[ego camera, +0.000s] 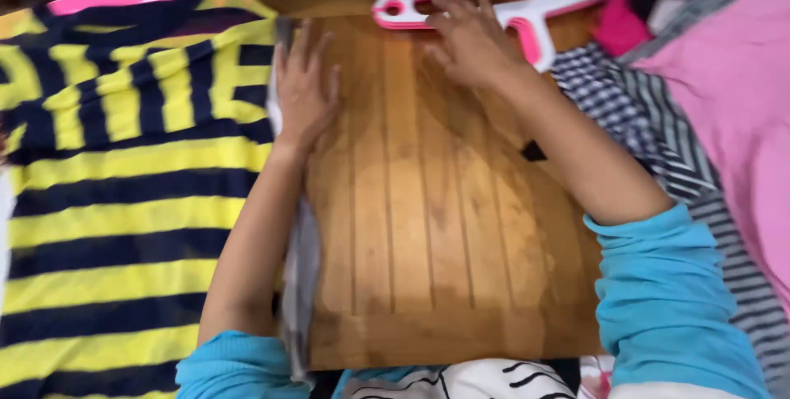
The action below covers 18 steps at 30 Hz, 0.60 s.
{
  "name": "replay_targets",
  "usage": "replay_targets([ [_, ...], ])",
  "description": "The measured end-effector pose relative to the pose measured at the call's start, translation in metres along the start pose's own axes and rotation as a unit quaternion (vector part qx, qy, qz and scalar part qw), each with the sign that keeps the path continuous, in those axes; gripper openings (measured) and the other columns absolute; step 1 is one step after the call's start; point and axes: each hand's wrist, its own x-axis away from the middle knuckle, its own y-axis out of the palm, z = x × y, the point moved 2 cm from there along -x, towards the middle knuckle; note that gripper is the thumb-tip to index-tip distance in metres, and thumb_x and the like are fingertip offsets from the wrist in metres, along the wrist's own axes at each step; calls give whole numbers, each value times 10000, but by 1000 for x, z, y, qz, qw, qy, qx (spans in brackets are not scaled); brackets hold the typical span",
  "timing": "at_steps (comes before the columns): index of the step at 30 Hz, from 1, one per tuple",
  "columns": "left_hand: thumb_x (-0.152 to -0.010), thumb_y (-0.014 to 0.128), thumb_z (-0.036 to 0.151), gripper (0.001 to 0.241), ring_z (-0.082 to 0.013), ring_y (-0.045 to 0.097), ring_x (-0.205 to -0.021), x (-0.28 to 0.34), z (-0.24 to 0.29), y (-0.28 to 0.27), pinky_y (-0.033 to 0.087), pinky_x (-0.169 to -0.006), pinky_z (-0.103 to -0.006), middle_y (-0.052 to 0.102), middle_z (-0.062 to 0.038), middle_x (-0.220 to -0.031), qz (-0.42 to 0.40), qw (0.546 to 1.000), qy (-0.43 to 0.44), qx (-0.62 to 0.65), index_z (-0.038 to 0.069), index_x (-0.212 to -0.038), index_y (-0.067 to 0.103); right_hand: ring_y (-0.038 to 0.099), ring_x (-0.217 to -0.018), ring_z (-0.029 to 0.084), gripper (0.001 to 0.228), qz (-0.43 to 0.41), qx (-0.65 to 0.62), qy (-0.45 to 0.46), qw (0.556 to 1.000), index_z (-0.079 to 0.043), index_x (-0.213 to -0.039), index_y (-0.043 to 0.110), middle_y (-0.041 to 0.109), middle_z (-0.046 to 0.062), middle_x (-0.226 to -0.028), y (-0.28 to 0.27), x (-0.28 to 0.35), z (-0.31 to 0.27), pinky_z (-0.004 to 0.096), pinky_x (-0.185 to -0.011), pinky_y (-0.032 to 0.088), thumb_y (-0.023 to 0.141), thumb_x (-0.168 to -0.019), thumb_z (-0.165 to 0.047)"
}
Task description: The person folds a yellow and navy striped long-sleeved shirt on a wooden surface. They then pick up a pink shirt, smooth it out, and place it onto a white hanger.
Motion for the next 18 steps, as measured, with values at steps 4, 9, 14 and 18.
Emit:
replay_targets([
  [4, -952, 640, 77, 579, -379, 300, -1535, -50, 100, 54, 193, -1266, -584, 269, -219, -1644, -52, 988, 125, 68, 48, -1512, 495, 518, -1330, 371, 396, 83, 41, 38, 995, -54, -1283, 701, 603, 213, -1416, -48, 66, 67, 581, -1092, 250, 683, -981, -310],
  [9, -941, 629, 135, 603, -303, 330, -1528, -87, 239, 101, 278, -1208, -614, 272, -167, -1652, -77, 966, 197, 150, 116, -1524, 475, 577, -1191, 435, 397, 147, 93, 86, 981, -32, -1302, 732, 668, 254, -1296, -116, 160, 137, 562, -1039, 331, 756, -949, -213],
  [14, -972, 634, 119, 447, -306, 442, -1470, -101, 383, 90, 417, -1135, -632, 371, -159, -1591, -53, 919, 339, 194, 170, -1413, 581, 612, -1057, 475, 303, 170, 149, 180, 957, -44, -1254, 739, 712, 275, -1180, -153, 236, 196, 547, -899, 422, 783, -996, -195],
  [18, -924, 442, 368, 641, -326, 396, -1466, -92, 485, 88, 374, -1126, -583, 413, -121, -1603, -216, 818, 421, 326, 171, -1533, 407, 669, -851, 441, 213, 188, 194, 243, 932, -26, -1110, 738, 748, 170, -906, -160, 271, 237, 533, -810, 469, 735, -1063, -234],
])
